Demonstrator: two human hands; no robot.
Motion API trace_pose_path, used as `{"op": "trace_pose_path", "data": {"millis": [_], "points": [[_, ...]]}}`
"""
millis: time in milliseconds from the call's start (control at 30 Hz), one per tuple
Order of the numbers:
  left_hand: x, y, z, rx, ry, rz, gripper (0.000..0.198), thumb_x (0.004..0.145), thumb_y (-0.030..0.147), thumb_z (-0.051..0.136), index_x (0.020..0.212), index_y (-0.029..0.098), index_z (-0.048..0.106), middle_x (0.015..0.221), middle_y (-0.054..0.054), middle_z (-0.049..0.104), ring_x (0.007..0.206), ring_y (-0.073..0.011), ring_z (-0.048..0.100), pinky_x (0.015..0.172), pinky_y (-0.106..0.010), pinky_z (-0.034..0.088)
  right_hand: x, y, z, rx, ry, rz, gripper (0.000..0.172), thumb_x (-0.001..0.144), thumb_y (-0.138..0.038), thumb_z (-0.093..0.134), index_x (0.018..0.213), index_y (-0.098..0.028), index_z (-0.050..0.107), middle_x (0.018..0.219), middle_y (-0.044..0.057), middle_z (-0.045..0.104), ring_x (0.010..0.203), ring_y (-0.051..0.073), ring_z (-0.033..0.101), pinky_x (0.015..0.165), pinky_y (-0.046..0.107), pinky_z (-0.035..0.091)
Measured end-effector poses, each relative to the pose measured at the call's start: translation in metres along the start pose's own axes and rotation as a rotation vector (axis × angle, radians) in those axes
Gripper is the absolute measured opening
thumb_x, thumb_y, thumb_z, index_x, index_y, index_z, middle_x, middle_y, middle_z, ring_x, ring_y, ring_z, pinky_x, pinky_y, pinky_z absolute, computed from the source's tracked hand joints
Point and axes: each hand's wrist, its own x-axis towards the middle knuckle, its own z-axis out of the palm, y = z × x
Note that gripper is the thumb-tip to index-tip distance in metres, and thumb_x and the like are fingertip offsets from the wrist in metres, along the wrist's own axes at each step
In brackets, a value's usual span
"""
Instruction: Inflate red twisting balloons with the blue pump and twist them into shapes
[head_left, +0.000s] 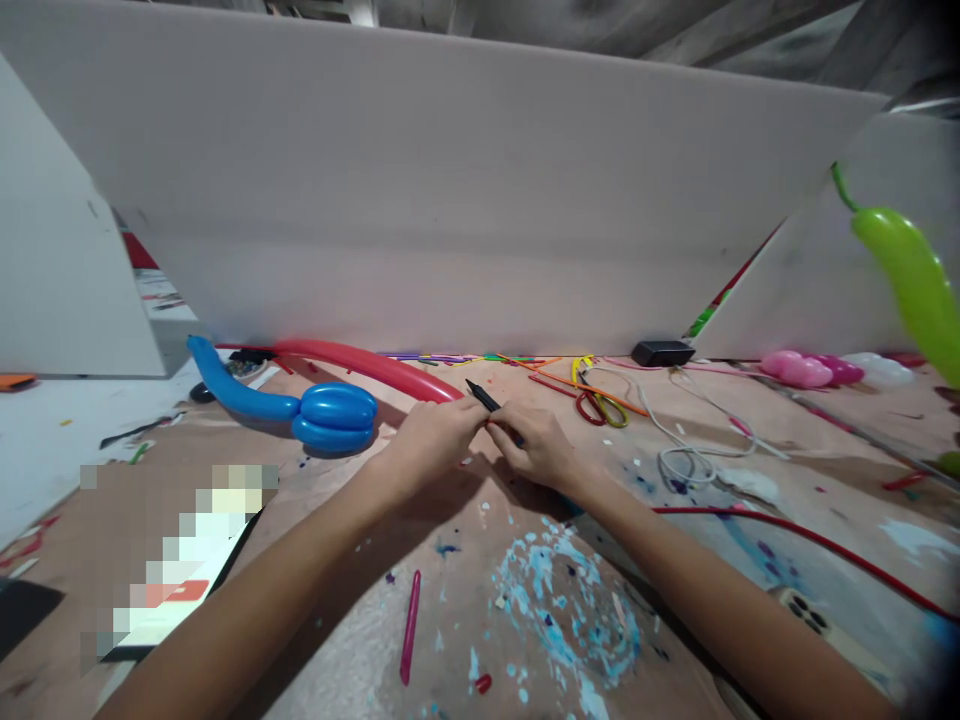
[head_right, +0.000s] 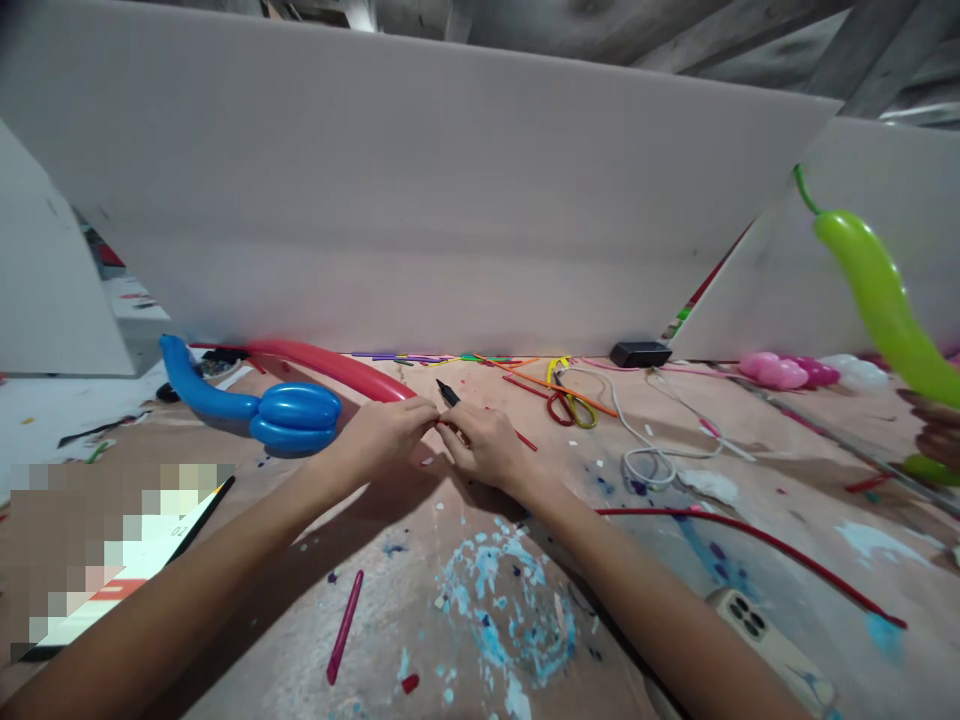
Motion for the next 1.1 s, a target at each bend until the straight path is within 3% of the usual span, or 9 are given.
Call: {"op": "trace_pose_path", "data": {"millis": [233, 533, 1100], "points": [[-0.006, 0.012, 0.002, 0.058, -0.085, -0.118, 0.031, 0.078, 0.023, 0.061, 0.109, 0.023, 0.057, 0.113, -0.008, 0.062, 0.075, -0.0222, 0.062, 0.066, -0.032, 0.040, -0.001, 0.001, -0.002, -0.040, -0.075, -0.015, 0.022, 0.092, -0.024, 0.043, 0.082, -0.017, 0.062, 0.075, 0.006, 0.067, 0.068, 0.017, 0.059, 0.064, 0.028, 0.037], [-0.011, 0.017, -0.002, 0.202, -0.156, -0.081, 0.024, 0.081, 0.025, 0.055, 0.105, 0.021, 0.054, 0.112, -0.006, 0.061, 0.073, -0.0213, 0.062, 0.057, -0.031, 0.040, -0.001, -0.001, 0.001, -0.044, -0.072, -0.046, 0.017, 0.087, -0.019, 0.048, 0.073, -0.017, 0.058, 0.067, 0.002, 0.063, 0.060, 0.013, 0.053, 0.059, 0.025, 0.031], [-0.019, 0.010, 0.002, 0.264, -0.104, -0.028, 0.048, 0.078, 0.029, 0.057, 0.124, 0.021, 0.049, 0.132, -0.009, 0.053, 0.065, -0.0181, 0.063, 0.052, -0.031, 0.043, 0.005, -0.023, 0.007, 0.222, -0.121, 0.213, 0.018, 0.088, -0.019, 0.046, 0.073, -0.016, 0.056, 0.069, 0.001, 0.061, 0.060, 0.011, 0.052, 0.058, 0.023, 0.034]]}}
